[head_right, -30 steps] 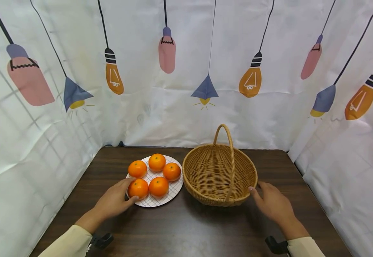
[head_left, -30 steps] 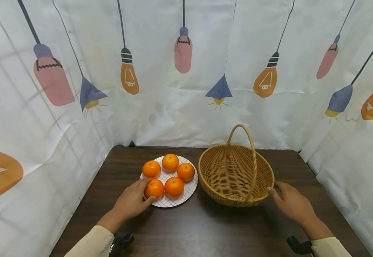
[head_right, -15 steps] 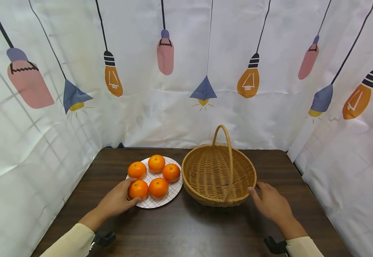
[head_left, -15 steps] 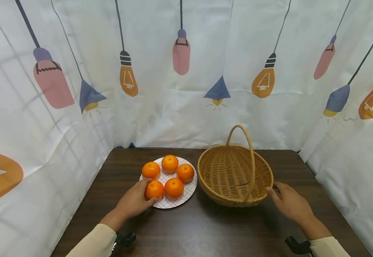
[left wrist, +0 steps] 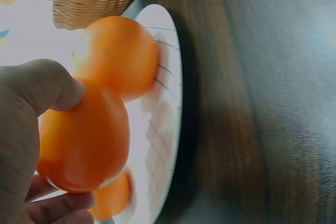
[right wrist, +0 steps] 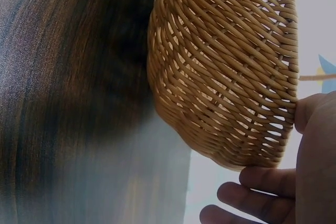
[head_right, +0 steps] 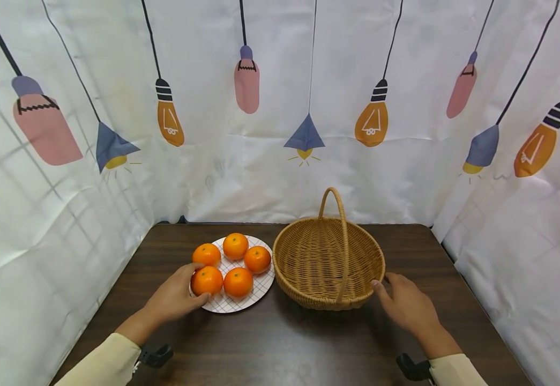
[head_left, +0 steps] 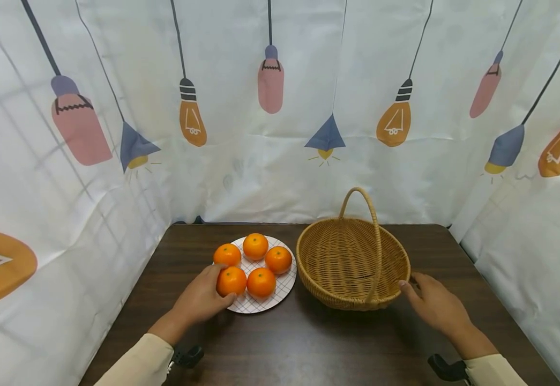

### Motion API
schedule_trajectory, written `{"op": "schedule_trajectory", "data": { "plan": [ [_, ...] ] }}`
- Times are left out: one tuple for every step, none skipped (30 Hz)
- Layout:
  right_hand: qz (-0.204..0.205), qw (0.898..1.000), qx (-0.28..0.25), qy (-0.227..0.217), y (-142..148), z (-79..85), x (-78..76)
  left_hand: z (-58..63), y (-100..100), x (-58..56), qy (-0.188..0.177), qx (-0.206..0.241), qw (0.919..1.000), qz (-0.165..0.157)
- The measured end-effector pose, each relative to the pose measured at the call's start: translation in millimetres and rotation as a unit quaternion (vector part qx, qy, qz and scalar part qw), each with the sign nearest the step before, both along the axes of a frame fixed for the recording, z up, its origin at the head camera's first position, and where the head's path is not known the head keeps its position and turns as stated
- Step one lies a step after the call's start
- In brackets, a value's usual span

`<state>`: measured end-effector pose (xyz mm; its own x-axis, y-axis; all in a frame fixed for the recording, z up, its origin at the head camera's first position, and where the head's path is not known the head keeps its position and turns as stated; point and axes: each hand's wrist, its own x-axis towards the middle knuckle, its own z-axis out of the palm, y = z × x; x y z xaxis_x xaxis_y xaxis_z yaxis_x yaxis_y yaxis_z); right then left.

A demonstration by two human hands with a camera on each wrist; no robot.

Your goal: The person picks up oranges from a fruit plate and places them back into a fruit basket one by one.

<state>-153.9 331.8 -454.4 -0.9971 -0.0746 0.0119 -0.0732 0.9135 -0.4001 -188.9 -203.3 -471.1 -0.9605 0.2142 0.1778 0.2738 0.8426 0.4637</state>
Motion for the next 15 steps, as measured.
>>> {"op": "schedule_trajectory", "data": {
  "plan": [
    [0.0,1.0,0.0,-0.002,0,0.0,-0.1,2.1,0,0.1,0.002,-0.001,1.0,-0.002],
    [0.001,1.0,0.0,-0.003,0,0.1,-0.5,4.2,1,0.4,0.003,-0.003,1.0,-0.002],
    [0.001,1.0,0.0,-0.005,1,0.2,-0.9,6.2,1,0.2,0.005,-0.004,1.0,-0.003],
    [0.002,1.0,0.0,-0.005,1,0.2,-1.2,8.2,2,-0.2,0.008,-0.006,0.9999,-0.004],
    [0.003,1.0,0.0,-0.005,1,0.4,-1.8,10.2,2,-0.7,0.012,-0.007,0.9999,-0.006],
    [0.004,1.0,0.0,-0.004,1,0.4,-2.1,12.5,3,-1.0,0.014,-0.007,0.9998,-0.009],
    [0.005,1.0,0.0,-0.004,2,0.4,-2.4,15.1,4,-1.3,0.015,-0.008,0.9998,-0.011],
    [0.006,1.0,-0.001,-0.003,2,0.4,-2.7,17.7,5,-1.7,0.014,-0.008,0.9998,-0.012],
    [0.006,1.0,-0.001,-0.003,2,0.2,-2.5,20.1,6,-2.3,0.013,-0.009,0.9998,-0.015],
    [0.007,1.0,-0.001,-0.003,2,0.3,-2.6,22.7,7,-2.7,0.013,-0.01,0.9997,-0.019],
    [0.008,1.0,-0.002,-0.003,2,0.3,-2.6,25.1,8,-3.3,0.01,-0.009,0.9997,-0.021],
    [0.008,1.0,-0.003,-0.003,2,0.1,-2.4,27.8,10,-3.6,0.008,-0.009,0.9997,-0.023],
    [0.008,1.0,-0.004,-0.004,2,0.1,-2.2,30.5,11,-3.8,0.006,-0.009,0.9997,-0.024],
    [0.008,1.0,-0.003,-0.005,2,0.1,-2.0,32.7,13,-4.1,0.007,-0.007,0.9996,-0.028],
    [0.008,1.0,-0.003,-0.006,2,0.0,-1.7,35.1,15,-4.3,0.006,-0.004,0.9995,-0.032]
  ]
}}
